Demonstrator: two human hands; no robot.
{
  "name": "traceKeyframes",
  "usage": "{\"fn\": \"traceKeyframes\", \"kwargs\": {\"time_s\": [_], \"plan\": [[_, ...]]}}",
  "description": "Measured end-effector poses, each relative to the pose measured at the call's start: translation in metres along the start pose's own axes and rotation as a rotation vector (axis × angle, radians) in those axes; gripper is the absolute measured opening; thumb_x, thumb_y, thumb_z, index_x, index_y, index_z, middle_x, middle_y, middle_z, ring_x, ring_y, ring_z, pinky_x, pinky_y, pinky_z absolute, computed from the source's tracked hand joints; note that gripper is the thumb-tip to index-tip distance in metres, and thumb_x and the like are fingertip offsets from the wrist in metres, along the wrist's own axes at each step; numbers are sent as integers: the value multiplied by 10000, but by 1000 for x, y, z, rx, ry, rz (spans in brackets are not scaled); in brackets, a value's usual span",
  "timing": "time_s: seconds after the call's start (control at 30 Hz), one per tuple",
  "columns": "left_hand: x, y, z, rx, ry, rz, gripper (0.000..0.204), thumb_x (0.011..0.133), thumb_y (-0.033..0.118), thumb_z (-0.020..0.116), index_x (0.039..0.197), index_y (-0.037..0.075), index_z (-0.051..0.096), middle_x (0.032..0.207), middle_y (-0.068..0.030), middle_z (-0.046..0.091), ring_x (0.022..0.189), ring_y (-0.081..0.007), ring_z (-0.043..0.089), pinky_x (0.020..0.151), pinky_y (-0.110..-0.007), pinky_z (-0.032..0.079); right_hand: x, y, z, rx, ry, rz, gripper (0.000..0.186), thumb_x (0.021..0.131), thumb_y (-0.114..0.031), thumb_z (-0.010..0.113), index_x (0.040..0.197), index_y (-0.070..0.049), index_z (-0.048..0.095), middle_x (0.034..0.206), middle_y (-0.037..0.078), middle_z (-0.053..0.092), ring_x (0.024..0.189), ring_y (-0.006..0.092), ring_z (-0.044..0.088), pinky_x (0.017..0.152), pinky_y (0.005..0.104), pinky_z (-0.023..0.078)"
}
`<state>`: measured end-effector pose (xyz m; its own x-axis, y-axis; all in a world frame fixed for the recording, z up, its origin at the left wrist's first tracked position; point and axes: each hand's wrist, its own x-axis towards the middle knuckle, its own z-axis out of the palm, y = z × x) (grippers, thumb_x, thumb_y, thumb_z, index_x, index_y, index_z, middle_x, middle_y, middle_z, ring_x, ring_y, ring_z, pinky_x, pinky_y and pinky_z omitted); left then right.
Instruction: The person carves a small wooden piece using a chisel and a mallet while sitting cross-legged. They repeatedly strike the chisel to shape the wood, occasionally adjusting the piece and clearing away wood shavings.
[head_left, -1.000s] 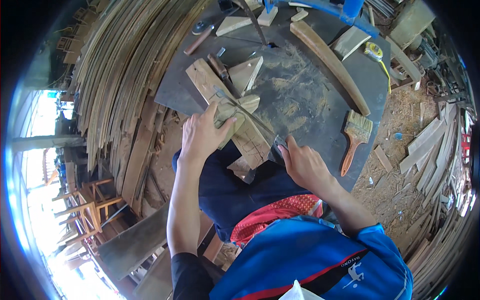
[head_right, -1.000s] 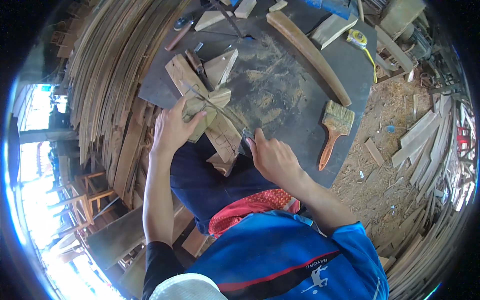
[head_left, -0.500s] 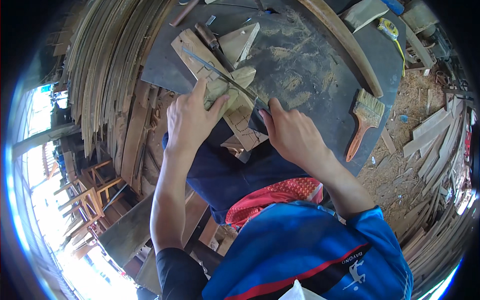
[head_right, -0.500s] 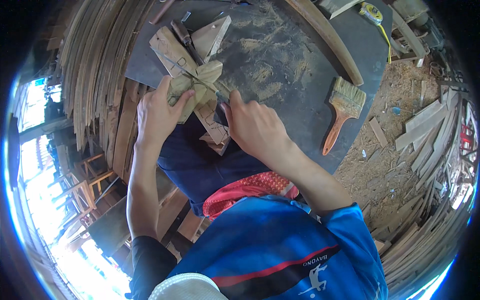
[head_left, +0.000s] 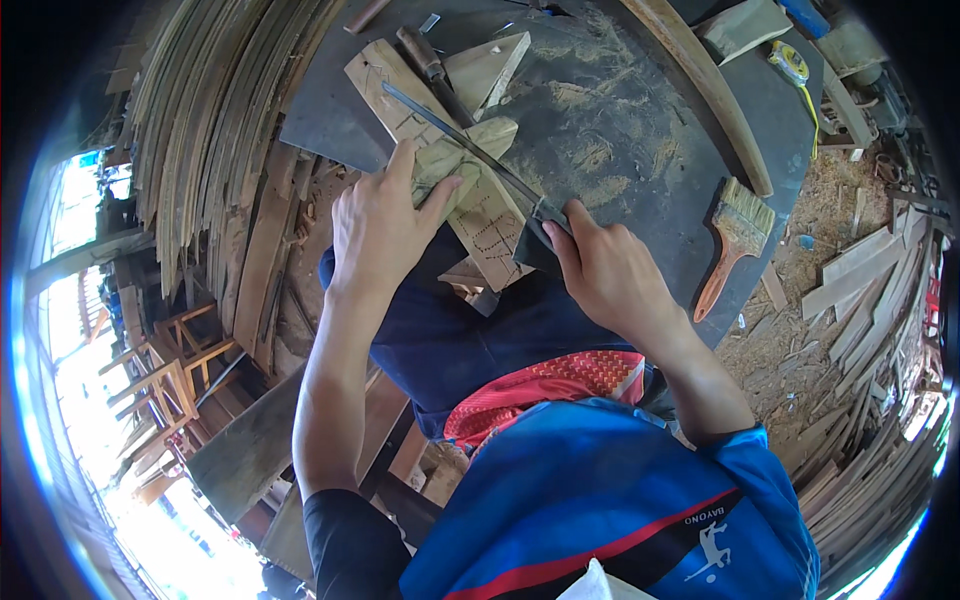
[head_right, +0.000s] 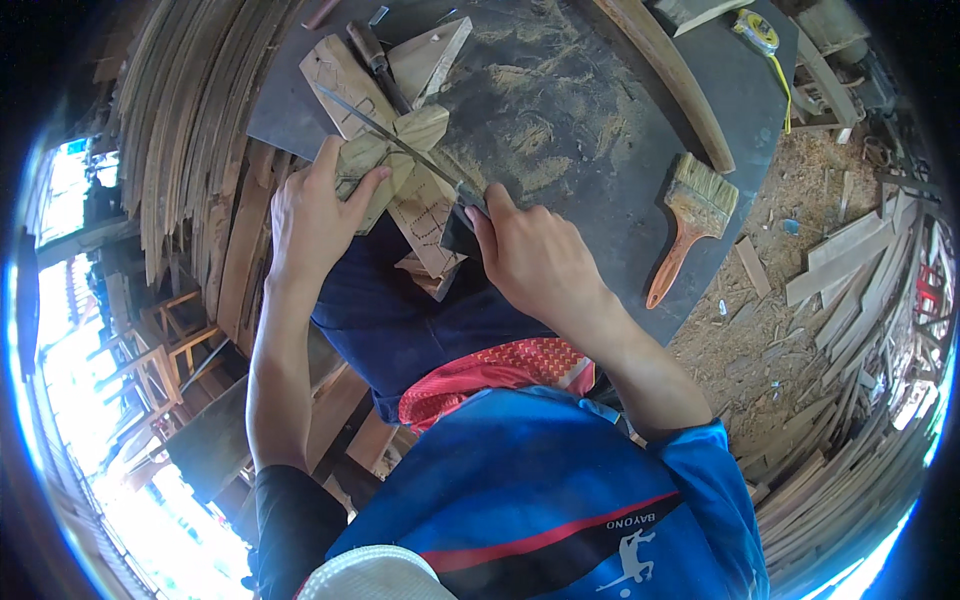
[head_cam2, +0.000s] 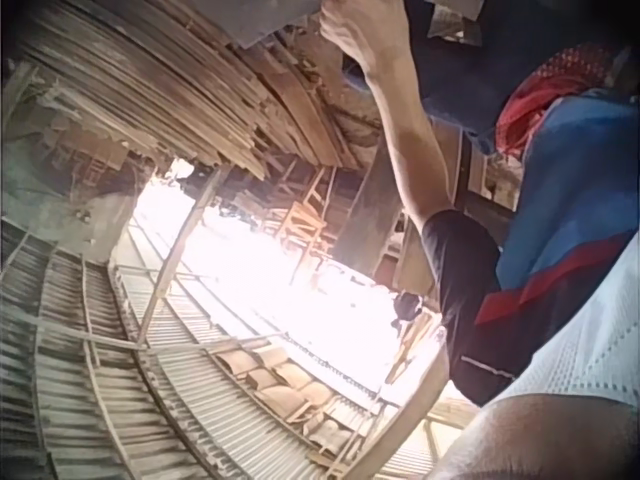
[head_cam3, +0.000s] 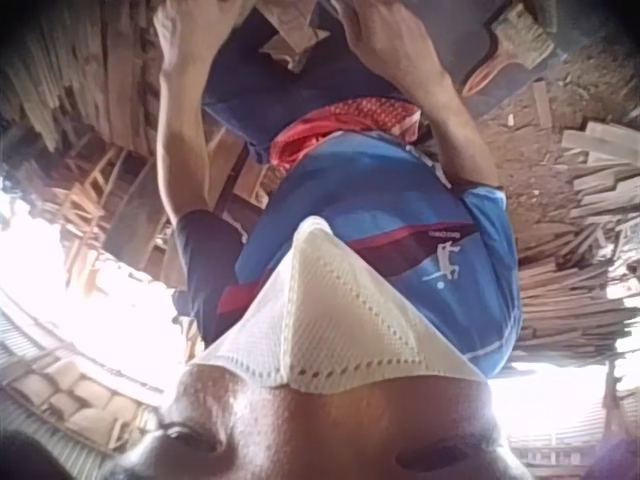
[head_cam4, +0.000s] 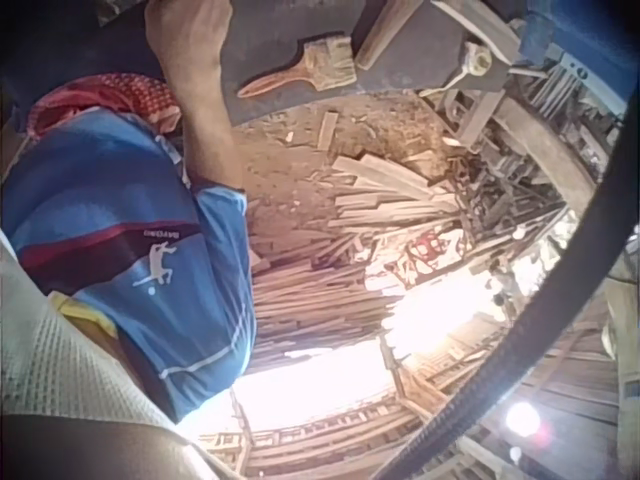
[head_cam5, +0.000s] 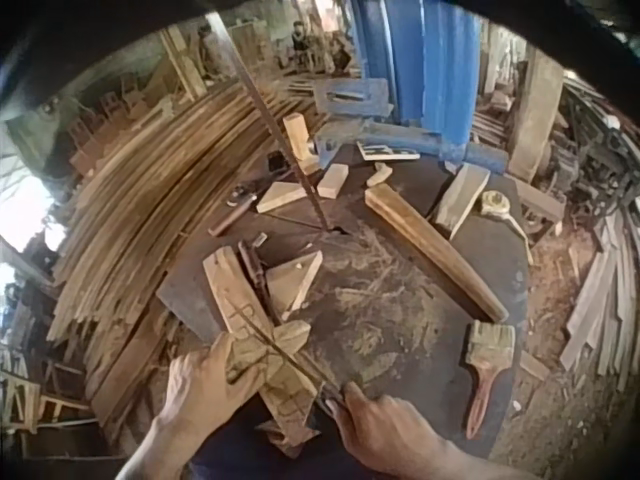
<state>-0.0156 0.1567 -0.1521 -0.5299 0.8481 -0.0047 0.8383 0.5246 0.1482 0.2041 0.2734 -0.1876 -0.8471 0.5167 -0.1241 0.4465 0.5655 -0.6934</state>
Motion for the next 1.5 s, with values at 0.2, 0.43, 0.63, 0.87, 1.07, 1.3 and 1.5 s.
{"fn": "traceKeyframes", "kwargs": {"time_s": [0.2,0.43,0.63,0.87,1.07,1.3,1.5], "plan": [[1,5,-2,26,-2,0,445,928,437,712,1092,48,571,708,-212,688,707,-434,708,640,-525,556,-5,-3,0,-71,29,-11,310,1059,-297,525,971,0,520,567,235,590,569,458,642,527,559,511],[0,8,-6,16,-24,33,480,918,409,739,1175,29,598,784,-206,715,749,-411,714,633,-499,549,-8,-7,0,-122,27,-6,297,1058,-283,525,947,-8,509,548,229,579,552,455,638,505,552,509],[-10,17,1,105,55,136,394,922,373,722,1123,71,570,707,-140,700,656,-374,713,550,-474,560,21,-14,7,-5,78,-94,298,1048,-251,535,935,23,513,575,257,596,583,471,647,526,548,521],[-2,13,-7,72,-3,70,409,929,390,726,1123,56,590,753,-210,709,715,-422,709,637,-506,564,5,-17,-7,-24,-37,-5,303,1051,-238,522,953,48,516,624,281,619,640,483,661,586,562,537],[0,11,-1,58,-32,66,421,938,412,706,1181,83,603,794,-195,727,757,-418,719,660,-509,564,23,-24,8,40,4,-30,303,1050,-243,529,948,43,526,661,297,629,667,494,658,598,571,527],[3,3,-6,64,-13,117,471,918,448,723,1209,92,617,767,-204,716,737,-425,711,661,-513,561,-6,-12,-8,64,-44,33,323,1045,-255,559,926,45,553,656,288,612,667,497,643,594,563,500],[1,3,-3,25,25,85,510,898,470,744,1209,80,634,715,-200,698,693,-422,705,639,-510,558,-7,7,-17,373,158,-16,284,1020,-225,625,988,55,588,681,269,601,669,484,610,580,544,436]]}}
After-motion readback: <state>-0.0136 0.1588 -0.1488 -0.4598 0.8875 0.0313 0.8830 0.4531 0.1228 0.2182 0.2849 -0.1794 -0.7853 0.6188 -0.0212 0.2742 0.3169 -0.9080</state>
